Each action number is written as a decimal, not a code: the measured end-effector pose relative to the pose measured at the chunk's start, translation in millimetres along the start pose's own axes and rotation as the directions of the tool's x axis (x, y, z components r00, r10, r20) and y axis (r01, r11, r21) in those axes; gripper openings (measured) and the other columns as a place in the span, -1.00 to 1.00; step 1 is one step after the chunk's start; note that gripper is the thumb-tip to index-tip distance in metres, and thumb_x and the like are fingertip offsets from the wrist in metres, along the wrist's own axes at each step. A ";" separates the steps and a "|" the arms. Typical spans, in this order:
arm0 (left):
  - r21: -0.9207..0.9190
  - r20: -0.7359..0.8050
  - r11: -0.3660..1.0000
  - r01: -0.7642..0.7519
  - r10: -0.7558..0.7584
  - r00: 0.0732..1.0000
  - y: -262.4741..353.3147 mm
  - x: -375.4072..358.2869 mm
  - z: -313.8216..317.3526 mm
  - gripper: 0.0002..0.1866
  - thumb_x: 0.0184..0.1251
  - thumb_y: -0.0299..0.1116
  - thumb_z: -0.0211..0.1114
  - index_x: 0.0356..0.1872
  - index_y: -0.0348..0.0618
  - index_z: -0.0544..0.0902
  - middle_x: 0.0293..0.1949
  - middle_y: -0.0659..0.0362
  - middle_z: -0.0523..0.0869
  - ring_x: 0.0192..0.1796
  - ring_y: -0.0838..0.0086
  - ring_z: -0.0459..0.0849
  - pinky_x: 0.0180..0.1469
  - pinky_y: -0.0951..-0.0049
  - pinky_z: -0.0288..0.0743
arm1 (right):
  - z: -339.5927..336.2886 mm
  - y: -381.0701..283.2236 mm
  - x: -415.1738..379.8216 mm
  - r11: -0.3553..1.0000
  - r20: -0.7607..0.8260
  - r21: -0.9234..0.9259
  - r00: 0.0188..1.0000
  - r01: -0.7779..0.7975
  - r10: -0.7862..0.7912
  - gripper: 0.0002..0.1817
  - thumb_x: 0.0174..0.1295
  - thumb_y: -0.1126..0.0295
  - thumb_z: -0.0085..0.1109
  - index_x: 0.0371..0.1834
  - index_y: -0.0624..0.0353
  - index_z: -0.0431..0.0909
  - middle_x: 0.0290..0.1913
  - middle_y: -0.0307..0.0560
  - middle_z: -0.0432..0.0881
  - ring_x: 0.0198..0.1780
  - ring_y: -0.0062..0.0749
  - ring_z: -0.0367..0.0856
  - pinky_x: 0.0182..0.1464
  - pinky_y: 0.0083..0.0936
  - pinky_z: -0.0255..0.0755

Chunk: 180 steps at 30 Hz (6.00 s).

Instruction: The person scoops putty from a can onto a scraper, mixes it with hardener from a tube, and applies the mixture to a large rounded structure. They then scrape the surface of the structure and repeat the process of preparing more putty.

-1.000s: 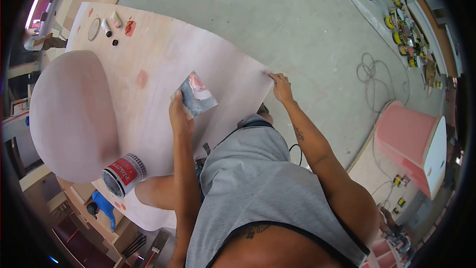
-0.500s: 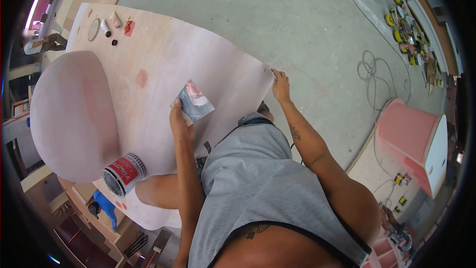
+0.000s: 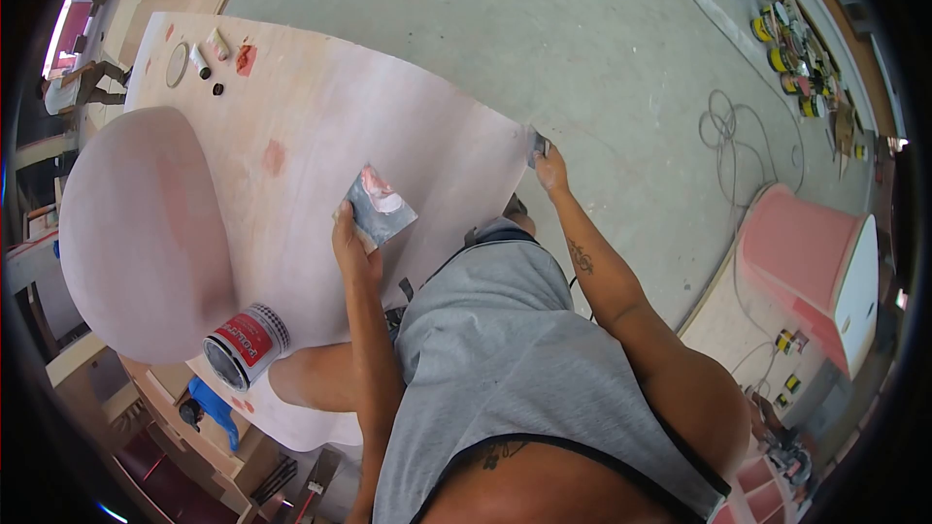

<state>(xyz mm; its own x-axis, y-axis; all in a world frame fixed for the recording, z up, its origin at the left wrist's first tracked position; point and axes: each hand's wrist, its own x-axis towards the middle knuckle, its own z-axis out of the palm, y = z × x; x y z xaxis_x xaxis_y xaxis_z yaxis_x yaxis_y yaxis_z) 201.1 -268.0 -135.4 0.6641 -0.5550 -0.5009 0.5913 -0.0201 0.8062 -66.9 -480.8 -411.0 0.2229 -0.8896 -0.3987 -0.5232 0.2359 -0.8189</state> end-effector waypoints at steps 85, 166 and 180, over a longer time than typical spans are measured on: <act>-0.442 -0.197 0.725 -0.528 0.496 0.846 125.1 -122.2 35.7 -0.64 0.61 -0.16 0.08 0.09 -0.30 0.53 -0.10 0.17 0.67 -0.17 0.57 0.67 -0.20 0.51 0.60 | 3.0 -416.4 -188.7 0.448 0.635 0.739 0.743 -0.504 -0.212 -0.73 0.43 0.13 0.18 -0.15 0.11 0.51 -0.40 -0.29 0.58 -0.60 -0.64 0.45 -0.67 -0.66 0.22; 0.524 -0.111 0.497 -0.692 0.845 0.523 151.9 -169.4 -12.5 -0.61 0.59 -0.23 0.10 0.02 -0.45 0.64 -0.56 0.31 0.57 -0.58 0.65 0.43 -0.52 0.52 0.36 | 35.3 -490.0 -291.4 0.721 0.580 0.689 0.654 -0.075 -0.486 -0.52 0.30 0.41 0.24 0.24 0.39 0.41 0.10 -0.01 0.59 0.04 -0.34 0.63 0.09 -0.43 0.52; -0.590 -0.168 0.649 -0.481 0.483 0.859 150.6 -166.1 -10.5 -0.61 0.61 -0.16 0.03 0.11 -0.33 0.53 -0.07 0.04 0.73 -0.08 0.37 0.77 -0.03 0.34 0.70 | 48.9 -488.0 -236.8 0.007 0.481 0.356 -0.177 0.934 -0.859 -0.29 -0.11 0.84 0.15 0.20 0.04 0.51 0.15 0.09 0.38 0.19 0.02 0.40 0.27 -0.21 0.33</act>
<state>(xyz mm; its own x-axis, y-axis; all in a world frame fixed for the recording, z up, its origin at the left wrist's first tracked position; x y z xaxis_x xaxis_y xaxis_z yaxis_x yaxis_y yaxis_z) 184.7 -170.1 65.8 0.9333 -0.3466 -0.0937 0.3345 0.7444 0.5779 175.8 -366.1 62.9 0.8054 0.1434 0.5751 0.4979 -0.6903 -0.5250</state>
